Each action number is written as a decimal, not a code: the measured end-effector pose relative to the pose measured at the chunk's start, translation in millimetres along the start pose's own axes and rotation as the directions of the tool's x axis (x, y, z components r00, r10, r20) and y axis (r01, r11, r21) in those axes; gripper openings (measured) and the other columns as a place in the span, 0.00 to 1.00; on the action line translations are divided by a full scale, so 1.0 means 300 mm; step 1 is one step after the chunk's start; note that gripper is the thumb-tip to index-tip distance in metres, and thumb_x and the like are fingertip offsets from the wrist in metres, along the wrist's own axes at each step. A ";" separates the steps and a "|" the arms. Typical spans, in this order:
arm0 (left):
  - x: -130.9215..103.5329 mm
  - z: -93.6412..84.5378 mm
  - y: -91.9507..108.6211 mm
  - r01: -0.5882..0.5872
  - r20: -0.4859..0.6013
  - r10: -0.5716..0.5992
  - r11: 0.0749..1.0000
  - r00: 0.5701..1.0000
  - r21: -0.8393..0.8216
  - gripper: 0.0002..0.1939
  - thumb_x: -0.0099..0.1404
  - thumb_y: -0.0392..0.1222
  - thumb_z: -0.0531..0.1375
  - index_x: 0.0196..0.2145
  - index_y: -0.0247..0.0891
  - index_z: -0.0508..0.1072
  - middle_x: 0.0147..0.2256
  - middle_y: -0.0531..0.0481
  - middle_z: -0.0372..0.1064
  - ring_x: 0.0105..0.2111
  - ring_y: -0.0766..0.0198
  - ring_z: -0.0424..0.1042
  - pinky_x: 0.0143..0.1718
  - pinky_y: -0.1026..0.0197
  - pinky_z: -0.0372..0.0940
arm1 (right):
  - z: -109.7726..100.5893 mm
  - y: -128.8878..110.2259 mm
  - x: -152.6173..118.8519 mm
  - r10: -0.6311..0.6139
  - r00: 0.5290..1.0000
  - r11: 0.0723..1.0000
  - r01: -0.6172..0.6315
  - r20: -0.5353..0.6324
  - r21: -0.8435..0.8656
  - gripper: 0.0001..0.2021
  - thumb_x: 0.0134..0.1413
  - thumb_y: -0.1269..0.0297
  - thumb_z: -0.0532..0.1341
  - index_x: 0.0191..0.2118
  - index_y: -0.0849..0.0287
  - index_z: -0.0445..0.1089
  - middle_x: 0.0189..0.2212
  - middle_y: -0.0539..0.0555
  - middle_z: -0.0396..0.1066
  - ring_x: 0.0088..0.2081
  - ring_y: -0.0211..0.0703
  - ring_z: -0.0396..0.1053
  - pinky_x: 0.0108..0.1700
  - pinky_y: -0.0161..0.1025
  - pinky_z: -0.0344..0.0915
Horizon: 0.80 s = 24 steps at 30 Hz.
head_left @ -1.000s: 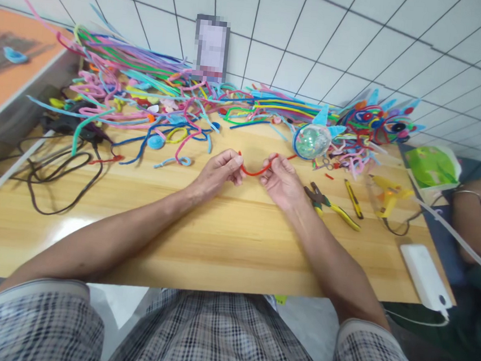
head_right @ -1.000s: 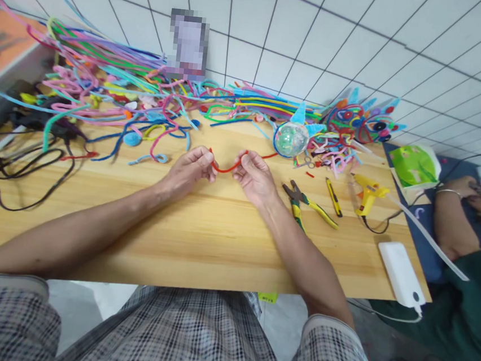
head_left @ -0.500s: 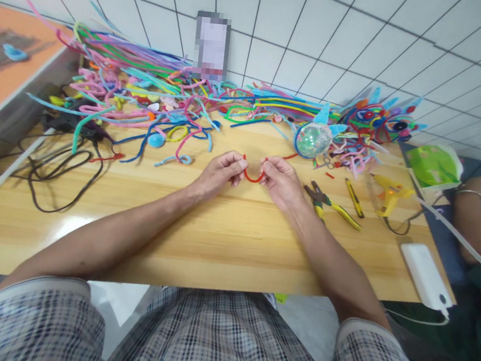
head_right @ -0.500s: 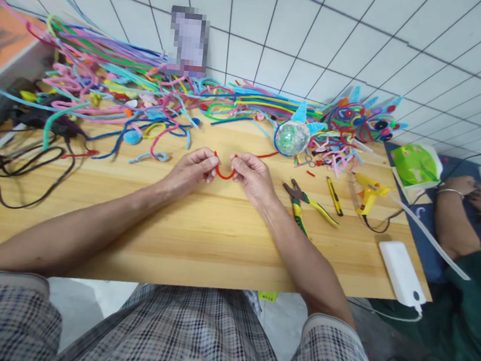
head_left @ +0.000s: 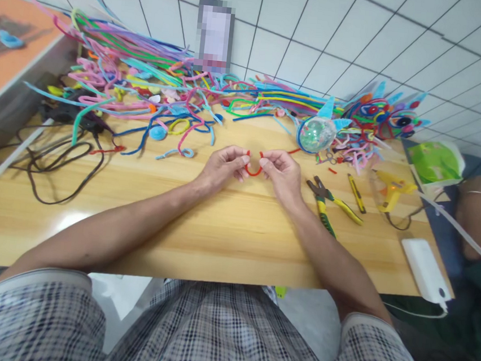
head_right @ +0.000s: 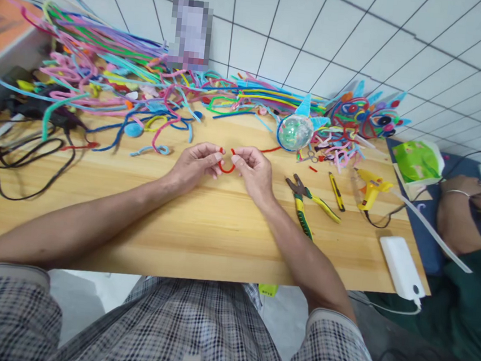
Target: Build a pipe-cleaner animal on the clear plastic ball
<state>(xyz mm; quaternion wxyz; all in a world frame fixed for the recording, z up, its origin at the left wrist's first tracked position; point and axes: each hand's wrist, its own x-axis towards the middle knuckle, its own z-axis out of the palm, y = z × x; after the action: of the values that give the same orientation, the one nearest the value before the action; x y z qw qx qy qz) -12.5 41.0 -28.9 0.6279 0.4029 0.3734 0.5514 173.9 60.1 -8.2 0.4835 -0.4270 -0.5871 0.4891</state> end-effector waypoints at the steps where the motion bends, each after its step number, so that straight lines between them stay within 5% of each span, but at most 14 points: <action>1: -0.003 0.003 0.001 0.016 0.004 -0.016 1.000 1.000 -0.004 0.31 0.53 0.62 0.80 0.40 0.37 0.78 0.30 0.51 0.80 0.25 0.67 0.78 0.26 0.65 0.71 | 0.000 -0.004 -0.002 -0.014 1.000 1.000 0.014 -0.006 -0.020 0.20 0.52 0.44 0.77 0.38 0.54 0.77 0.29 0.46 0.74 0.27 0.36 0.66 0.29 0.36 0.66; 11: -0.024 0.024 -0.001 0.012 0.031 -0.013 0.999 0.999 0.035 0.27 0.53 0.57 0.81 0.38 0.34 0.79 0.30 0.50 0.80 0.28 0.65 0.79 0.31 0.64 0.73 | 0.004 -0.016 -0.048 -0.076 0.996 0.983 0.067 -0.047 -0.168 0.09 0.56 0.56 0.71 0.40 0.53 0.78 0.36 0.50 0.80 0.35 0.41 0.75 0.41 0.41 0.73; 24: -0.035 0.027 -0.006 -0.029 0.069 0.021 0.993 0.997 0.114 0.19 0.61 0.50 0.78 0.38 0.34 0.78 0.28 0.51 0.79 0.26 0.67 0.76 0.33 0.63 0.73 | -0.012 0.027 -0.074 -0.293 0.956 0.887 0.265 -0.018 -0.378 0.05 0.61 0.67 0.65 0.38 0.52 0.80 0.35 0.49 0.79 0.34 0.41 0.73 0.38 0.41 0.69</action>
<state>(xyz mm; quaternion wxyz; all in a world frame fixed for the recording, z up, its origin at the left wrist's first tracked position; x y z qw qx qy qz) -5.5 29.7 -27.0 0.6090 0.4615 0.3780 0.5228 181.3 40.4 -19.2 0.4807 -0.4400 -0.7057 0.2781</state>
